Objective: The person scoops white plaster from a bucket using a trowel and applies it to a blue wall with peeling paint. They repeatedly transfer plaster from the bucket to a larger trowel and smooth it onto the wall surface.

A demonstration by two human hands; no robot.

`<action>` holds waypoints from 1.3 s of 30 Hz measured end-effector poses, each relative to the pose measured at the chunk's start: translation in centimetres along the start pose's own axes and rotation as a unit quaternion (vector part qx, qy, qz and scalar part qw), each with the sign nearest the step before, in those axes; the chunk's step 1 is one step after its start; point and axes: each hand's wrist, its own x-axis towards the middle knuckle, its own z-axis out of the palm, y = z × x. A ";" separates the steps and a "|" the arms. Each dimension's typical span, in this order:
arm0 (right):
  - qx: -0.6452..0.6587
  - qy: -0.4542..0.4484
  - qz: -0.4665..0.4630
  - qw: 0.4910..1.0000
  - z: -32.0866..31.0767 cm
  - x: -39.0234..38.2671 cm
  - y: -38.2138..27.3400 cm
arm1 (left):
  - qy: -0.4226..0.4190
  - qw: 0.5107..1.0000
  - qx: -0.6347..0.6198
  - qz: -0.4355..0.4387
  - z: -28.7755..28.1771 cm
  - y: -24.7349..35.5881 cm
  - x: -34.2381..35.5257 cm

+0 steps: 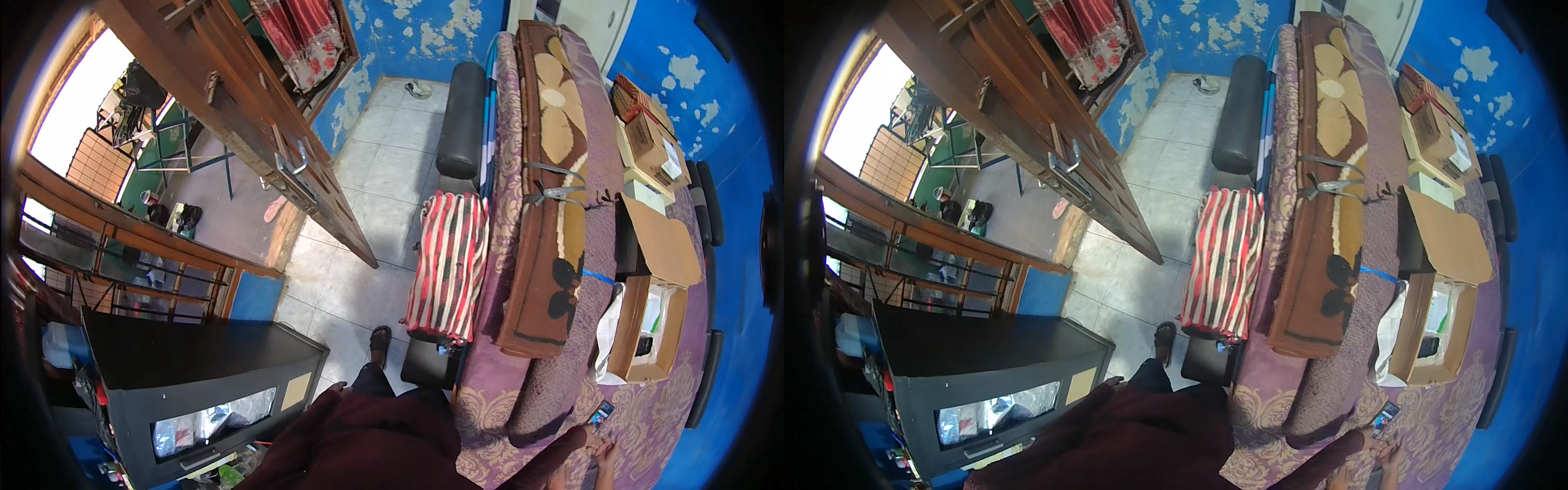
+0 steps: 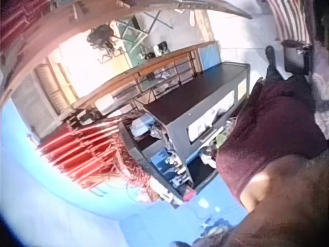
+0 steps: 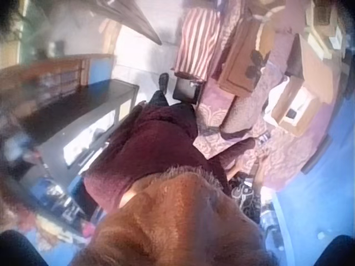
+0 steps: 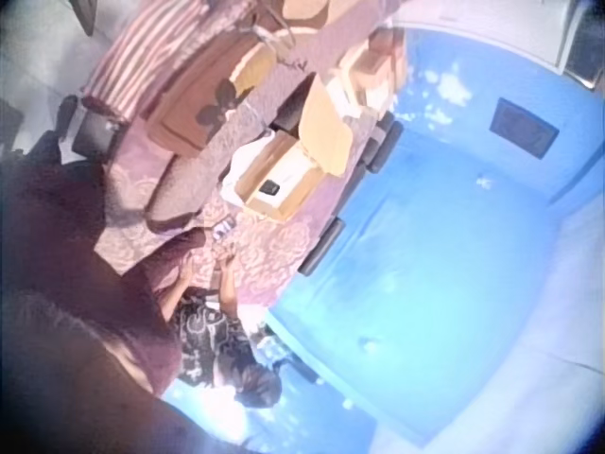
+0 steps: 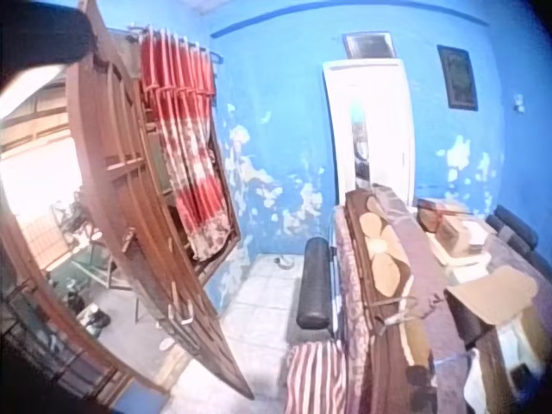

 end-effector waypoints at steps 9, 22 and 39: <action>-0.302 0.161 -0.372 0.863 57.9 1.4 17.1 | 0.050 0.936 -0.308 0.161 -14.6 12.0 9.1; -0.693 0.185 -0.221 0.661 75.4 12.0 27.6 | 0.004 0.733 -0.606 0.310 -46.5 29.5 6.3; -0.707 0.270 -0.201 0.622 77.6 11.8 27.6 | 0.066 0.688 -0.644 0.329 -46.4 32.0 8.3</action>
